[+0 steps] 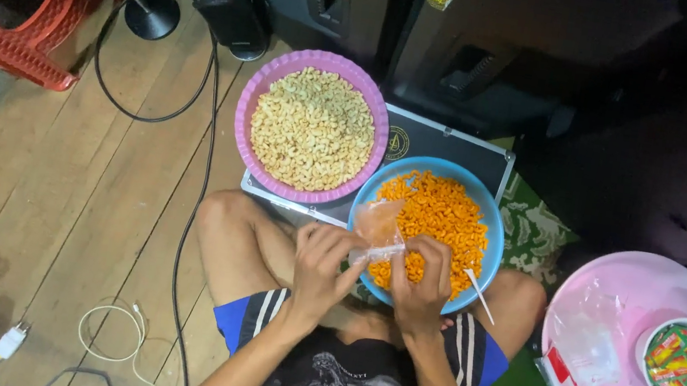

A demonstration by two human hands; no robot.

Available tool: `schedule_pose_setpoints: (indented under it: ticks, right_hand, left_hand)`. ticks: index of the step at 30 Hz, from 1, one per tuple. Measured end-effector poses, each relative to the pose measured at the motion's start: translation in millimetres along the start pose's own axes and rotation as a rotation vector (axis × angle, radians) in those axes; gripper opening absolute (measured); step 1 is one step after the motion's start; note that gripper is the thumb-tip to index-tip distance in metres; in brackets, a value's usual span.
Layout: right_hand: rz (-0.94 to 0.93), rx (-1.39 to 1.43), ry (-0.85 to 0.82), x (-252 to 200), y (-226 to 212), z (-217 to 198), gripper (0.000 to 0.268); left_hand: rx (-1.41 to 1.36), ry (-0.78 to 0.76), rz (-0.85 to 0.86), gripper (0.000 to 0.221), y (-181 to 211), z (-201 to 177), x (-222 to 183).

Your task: The person is organizing various snacks by sorting small packets into a bowl and preparing plastic bags for loose items while sitting on the floor.

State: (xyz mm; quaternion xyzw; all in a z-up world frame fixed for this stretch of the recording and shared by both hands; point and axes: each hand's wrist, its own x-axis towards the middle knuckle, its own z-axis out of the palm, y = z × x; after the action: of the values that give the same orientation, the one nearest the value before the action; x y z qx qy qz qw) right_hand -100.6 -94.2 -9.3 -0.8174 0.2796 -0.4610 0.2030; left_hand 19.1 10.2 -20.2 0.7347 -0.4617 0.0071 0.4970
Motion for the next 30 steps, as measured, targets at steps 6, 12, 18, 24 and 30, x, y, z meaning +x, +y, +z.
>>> schedule_pose_setpoints:
  ticks: [6, 12, 18, 24, 30]
  right_hand:
    - [0.354, 0.183, -0.106, -1.4, -3.1, -3.4, 0.040]
    - [0.856, 0.552, -0.258, -41.0, 21.3, -4.4, 0.056]
    - [0.808, 0.487, -0.180, -37.8, 27.2, -25.9, 0.036]
    - [0.669, 0.167, -0.256, -28.8, 24.0, -44.8, 0.030]
    - [0.549, 0.076, -0.398, -18.6, 28.5, -67.2, 0.033]
  left_hand:
    - [0.053, -0.044, -0.057, 0.008, -5.2, 14.0, 1.8]
    - [0.033, 0.028, -0.109, 0.003, 22.3, 23.4, -4.0]
    - [0.033, 0.084, -0.188, 0.007, 44.8, 20.2, -4.7]
    - [0.057, -0.028, -0.226, 0.026, 53.2, 28.6, -15.3]
    - [0.163, -0.010, -0.214, 0.010, 33.9, 41.6, -24.4]
